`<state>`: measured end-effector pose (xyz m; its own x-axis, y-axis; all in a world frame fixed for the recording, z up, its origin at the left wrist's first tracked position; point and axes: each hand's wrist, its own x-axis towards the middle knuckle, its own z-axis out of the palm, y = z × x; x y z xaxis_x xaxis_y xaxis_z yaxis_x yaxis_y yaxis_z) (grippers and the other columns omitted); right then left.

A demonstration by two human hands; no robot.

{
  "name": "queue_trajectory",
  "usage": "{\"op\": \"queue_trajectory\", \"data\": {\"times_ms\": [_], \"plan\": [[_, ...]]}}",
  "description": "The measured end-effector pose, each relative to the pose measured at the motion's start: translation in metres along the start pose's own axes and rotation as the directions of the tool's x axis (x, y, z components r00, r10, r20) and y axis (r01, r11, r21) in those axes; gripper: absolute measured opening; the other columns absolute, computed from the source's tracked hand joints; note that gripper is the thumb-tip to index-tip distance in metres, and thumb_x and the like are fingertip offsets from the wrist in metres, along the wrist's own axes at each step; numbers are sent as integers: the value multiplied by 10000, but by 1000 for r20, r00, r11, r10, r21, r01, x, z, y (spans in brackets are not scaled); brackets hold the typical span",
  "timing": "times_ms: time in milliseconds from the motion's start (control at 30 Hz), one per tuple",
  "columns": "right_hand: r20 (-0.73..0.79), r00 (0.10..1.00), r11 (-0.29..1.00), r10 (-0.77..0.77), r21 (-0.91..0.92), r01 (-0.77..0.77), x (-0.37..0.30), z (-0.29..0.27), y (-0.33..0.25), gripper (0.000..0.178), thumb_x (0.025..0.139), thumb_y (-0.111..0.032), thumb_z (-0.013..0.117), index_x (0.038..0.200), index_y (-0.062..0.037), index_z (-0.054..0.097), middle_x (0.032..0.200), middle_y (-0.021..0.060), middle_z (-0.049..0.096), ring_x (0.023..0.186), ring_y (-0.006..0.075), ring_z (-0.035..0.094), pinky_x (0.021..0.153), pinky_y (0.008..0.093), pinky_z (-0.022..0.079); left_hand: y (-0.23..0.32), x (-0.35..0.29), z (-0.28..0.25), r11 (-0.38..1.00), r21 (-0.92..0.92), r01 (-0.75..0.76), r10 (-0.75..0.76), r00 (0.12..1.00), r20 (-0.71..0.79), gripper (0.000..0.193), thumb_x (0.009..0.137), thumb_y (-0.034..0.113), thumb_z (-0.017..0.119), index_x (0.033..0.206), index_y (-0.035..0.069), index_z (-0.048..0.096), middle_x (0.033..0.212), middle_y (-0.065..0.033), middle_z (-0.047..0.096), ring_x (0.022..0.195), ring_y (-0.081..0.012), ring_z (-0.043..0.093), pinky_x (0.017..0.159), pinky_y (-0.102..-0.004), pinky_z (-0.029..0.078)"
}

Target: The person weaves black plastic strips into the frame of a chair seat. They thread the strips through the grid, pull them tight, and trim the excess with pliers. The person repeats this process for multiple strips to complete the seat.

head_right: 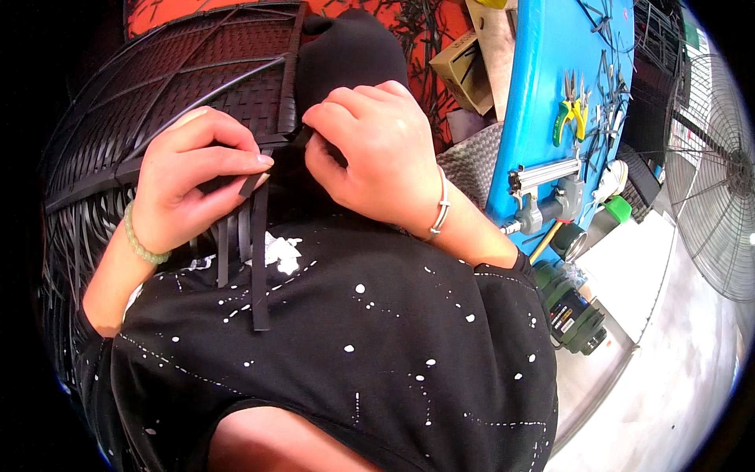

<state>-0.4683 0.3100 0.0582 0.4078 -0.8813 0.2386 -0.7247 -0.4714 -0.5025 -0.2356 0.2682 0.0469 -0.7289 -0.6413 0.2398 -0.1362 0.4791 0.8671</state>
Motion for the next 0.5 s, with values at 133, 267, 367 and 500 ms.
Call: {"op": "queue_trajectory", "data": {"times_ms": [133, 267, 367, 500], "plan": [[-23, 1000, 1000, -10, -20, 10, -1, 1, -1, 148, 656, -48, 677, 787, -80, 614, 666, 18, 563, 614, 219, 574, 608, 341, 410, 1, 0, -1, 1000, -5, 9, -9, 1000, 5, 282, 646, -38, 741, 905, 70, 712, 848, -50, 631, 770, -224, 608, 686, -313, 474], [-45, 998, 998, -38, -44, 37, -3, 5, 1, 163, 646, -57, 683, 791, -88, 615, 672, 13, 562, 611, 205, 570, 618, 334, 413, 0, 0, -1, 1000, -1, 7, -7, 1000, 9, 283, 645, -34, 742, 906, 71, 710, 848, -49, 630, 766, -225, 606, 683, -315, 473], [15, 997, 997, -74, -2, 74, -7, -1, -5, 238, 637, -25, 691, 867, -75, 658, 779, 22, 656, 675, 200, 623, 646, 313, 437, 0, 0, 0, 1000, -5, 7, -7, 1000, -4, 283, 644, -33, 743, 906, 71, 708, 848, -48, 630, 763, -227, 606, 684, -317, 471], [-56, 995, 996, -83, -20, 82, -5, 2, 5, 271, 639, -24, 717, 905, -77, 694, 822, 26, 662, 706, 190, 629, 664, 310, 450, 0, 2, -2, 1000, -1, 2, -2, 1000, 6, 281, 645, -26, 746, 905, 72, 707, 848, -48, 630, 762, -229, 606, 686, -319, 470]]}}
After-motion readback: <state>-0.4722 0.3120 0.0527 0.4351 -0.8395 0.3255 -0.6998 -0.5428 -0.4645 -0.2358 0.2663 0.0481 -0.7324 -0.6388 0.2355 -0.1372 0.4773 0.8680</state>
